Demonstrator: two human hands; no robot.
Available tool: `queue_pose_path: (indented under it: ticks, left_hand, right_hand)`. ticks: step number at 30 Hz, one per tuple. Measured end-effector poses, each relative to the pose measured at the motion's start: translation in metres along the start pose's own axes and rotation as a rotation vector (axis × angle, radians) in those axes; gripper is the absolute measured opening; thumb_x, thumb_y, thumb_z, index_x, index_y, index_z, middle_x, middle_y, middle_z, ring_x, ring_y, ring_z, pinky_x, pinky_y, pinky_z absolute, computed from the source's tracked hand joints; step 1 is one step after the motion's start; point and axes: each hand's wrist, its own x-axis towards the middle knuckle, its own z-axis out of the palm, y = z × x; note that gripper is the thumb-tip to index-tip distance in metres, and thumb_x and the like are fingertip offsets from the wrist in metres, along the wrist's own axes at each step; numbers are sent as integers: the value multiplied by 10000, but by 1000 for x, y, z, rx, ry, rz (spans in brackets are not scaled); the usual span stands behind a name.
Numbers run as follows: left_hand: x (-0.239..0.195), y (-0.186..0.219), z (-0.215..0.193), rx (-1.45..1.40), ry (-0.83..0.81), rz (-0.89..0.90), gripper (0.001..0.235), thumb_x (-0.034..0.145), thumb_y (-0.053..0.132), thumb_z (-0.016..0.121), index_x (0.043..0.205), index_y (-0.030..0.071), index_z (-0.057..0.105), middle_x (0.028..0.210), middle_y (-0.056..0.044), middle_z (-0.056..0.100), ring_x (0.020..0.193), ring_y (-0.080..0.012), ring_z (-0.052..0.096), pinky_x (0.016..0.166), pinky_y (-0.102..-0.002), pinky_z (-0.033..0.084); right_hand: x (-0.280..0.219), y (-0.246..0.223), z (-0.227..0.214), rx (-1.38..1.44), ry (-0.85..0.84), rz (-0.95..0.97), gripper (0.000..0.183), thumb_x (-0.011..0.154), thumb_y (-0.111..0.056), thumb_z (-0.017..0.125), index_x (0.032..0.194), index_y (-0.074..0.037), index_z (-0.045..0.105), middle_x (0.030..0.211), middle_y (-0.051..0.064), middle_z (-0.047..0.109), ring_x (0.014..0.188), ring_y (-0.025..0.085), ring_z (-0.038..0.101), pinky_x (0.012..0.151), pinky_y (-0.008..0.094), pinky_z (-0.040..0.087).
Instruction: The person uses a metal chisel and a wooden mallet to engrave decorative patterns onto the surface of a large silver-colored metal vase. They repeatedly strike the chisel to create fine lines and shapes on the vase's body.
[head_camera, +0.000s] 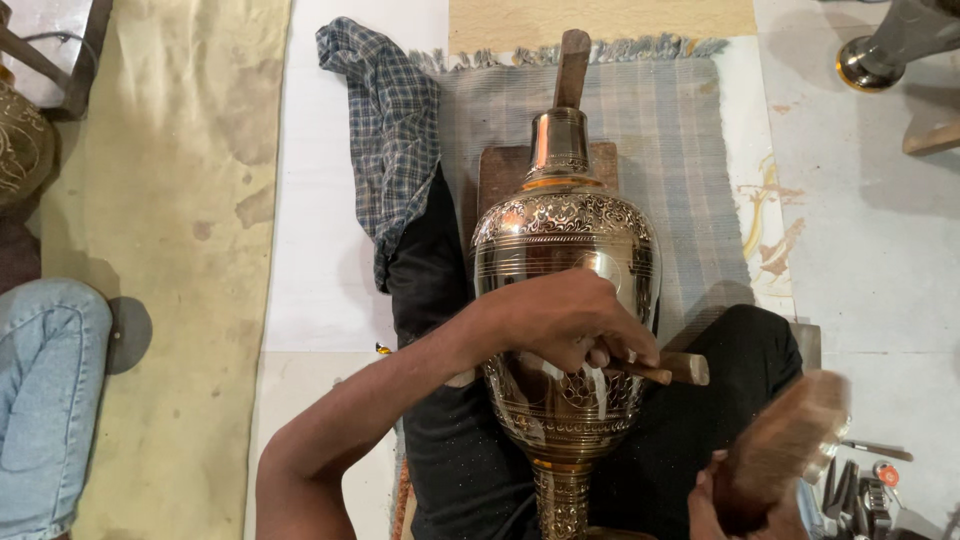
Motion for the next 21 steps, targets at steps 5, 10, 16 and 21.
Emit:
queue_pose_path:
  ticks: [5,10,16,21]
  left_hand:
    - [-14,10,7,-20,173,-23,538,752,-81,713,1224,178,717,967,-36,800,794,-119,782,607,-234,585]
    - [-25,18,14,104,126,-277,633,746,-97,674,1278,242,723,840,-26,805,582,-174,725,485,-259,522]
    - [-35,25,29,122,294,-345,597,732,-28,729,1266,240,733,799,-44,788,582,-137,721,472,-244,516]
    - [-51,44,47,39,656,-341,510,743,-55,692,1226,108,714,921,-66,803,693,-146,772,595,-268,607]
  right_hand:
    - [24,-16,-23,108,-167,35,897,640,55,766,1491,28,481,1118,258,683,1022,293,691,901,379,567]
    - [49,-76,-38,253,-82,191,839,752,102,688,1563,-2,503,1198,247,696,1117,282,698,995,378,571]
    - [77,-136,-43,203,-59,77,793,757,84,701,1523,6,509,1110,226,709,1031,272,721,903,354,605]
    - [131,-157,-63,151,-251,-340,744,753,19,733,1467,-112,566,1119,124,714,985,227,752,870,331,632]
